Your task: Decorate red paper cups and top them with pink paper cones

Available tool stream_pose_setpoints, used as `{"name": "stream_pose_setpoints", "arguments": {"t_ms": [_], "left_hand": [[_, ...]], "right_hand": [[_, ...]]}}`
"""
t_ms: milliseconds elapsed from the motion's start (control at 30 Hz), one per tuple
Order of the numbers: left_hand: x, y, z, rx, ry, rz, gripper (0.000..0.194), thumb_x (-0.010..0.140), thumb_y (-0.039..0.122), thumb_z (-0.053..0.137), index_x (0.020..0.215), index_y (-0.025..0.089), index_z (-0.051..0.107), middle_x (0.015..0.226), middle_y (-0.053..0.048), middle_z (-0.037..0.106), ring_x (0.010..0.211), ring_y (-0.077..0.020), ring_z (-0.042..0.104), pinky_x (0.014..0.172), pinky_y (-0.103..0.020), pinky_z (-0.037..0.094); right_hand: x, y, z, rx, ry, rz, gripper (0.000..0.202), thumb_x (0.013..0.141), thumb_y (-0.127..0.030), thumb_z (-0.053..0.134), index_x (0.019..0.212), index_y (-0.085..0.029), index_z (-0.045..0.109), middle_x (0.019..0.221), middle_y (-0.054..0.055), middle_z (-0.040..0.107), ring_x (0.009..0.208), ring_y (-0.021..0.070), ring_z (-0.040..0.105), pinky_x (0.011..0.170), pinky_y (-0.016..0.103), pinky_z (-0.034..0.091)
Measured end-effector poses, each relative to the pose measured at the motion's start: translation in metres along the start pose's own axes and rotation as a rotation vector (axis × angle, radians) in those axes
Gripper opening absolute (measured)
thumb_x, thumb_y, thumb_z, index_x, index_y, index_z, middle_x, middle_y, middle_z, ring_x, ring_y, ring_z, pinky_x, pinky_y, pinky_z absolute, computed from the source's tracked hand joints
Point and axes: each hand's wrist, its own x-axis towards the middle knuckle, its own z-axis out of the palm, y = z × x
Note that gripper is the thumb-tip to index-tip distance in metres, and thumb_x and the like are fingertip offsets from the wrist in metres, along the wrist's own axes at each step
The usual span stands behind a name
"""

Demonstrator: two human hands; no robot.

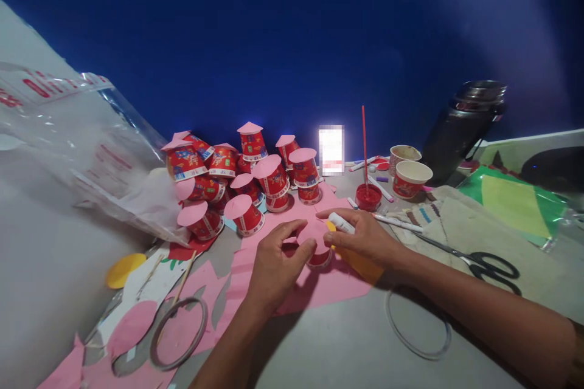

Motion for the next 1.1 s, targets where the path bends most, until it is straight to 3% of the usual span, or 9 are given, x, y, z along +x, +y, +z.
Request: {"name": "stream_pose_setpoints", "arguments": {"t_ms": [367, 533, 800, 967, 1100], "left_hand": [[0.0001, 0.002, 0.0005, -0.006, 0.011, -0.025, 0.042, 0.082, 0.038, 0.068, 0.115, 0.014, 0.075, 0.115, -0.011, 0.077, 0.093, -0.0248, 0.074, 0.086, -0.038, 0.06], [0.0004, 0.0005, 0.001, -0.005, 0.011, -0.041, 0.044, 0.082, 0.04, 0.069, 0.118, 0.014, 0.075, 0.118, -0.012, 0.077, 0.094, -0.0254, 0.074, 0.086, -0.039, 0.06], [0.0015, -0.0038, -0.0016, -0.03, 0.017, 0.026, 0.038, 0.086, 0.037, 0.066, 0.117, 0.016, 0.075, 0.117, -0.01, 0.078, 0.1, -0.0233, 0.073, 0.088, -0.036, 0.06], [0.005, -0.0055, -0.0053, -0.067, 0.022, 0.057, 0.029, 0.084, 0.035, 0.069, 0.107, 0.02, 0.079, 0.111, -0.008, 0.079, 0.099, -0.0224, 0.073, 0.08, -0.032, 0.061], [0.0058, -0.0055, -0.0058, -0.03, 0.02, 0.064, 0.024, 0.084, 0.034, 0.07, 0.1, 0.021, 0.081, 0.108, -0.008, 0.079, 0.101, -0.0234, 0.073, 0.083, -0.034, 0.061]], "right_hand": [[0.001, -0.0008, 0.0041, -0.073, -0.005, -0.043, 0.047, 0.081, -0.04, 0.073, 0.123, -0.019, 0.075, 0.103, 0.005, 0.078, 0.092, 0.0244, 0.069, 0.083, 0.034, 0.054], [0.0016, -0.0008, 0.0046, -0.068, -0.011, -0.035, 0.046, 0.082, -0.04, 0.072, 0.123, -0.019, 0.075, 0.095, 0.004, 0.078, 0.087, 0.0228, 0.069, 0.08, 0.033, 0.054], [0.0028, 0.0049, 0.0033, -0.041, -0.016, -0.068, 0.048, 0.081, -0.041, 0.074, 0.122, -0.016, 0.076, 0.105, 0.006, 0.078, 0.093, 0.0243, 0.069, 0.084, 0.035, 0.054], [0.002, 0.0078, 0.004, -0.019, -0.022, -0.079, 0.048, 0.082, -0.043, 0.075, 0.123, -0.018, 0.075, 0.106, 0.006, 0.078, 0.095, 0.0249, 0.07, 0.085, 0.036, 0.055], [0.0012, 0.0067, 0.0034, -0.032, -0.022, -0.08, 0.048, 0.083, -0.043, 0.075, 0.125, -0.019, 0.075, 0.107, 0.006, 0.078, 0.095, 0.0242, 0.069, 0.087, 0.036, 0.054]]}}
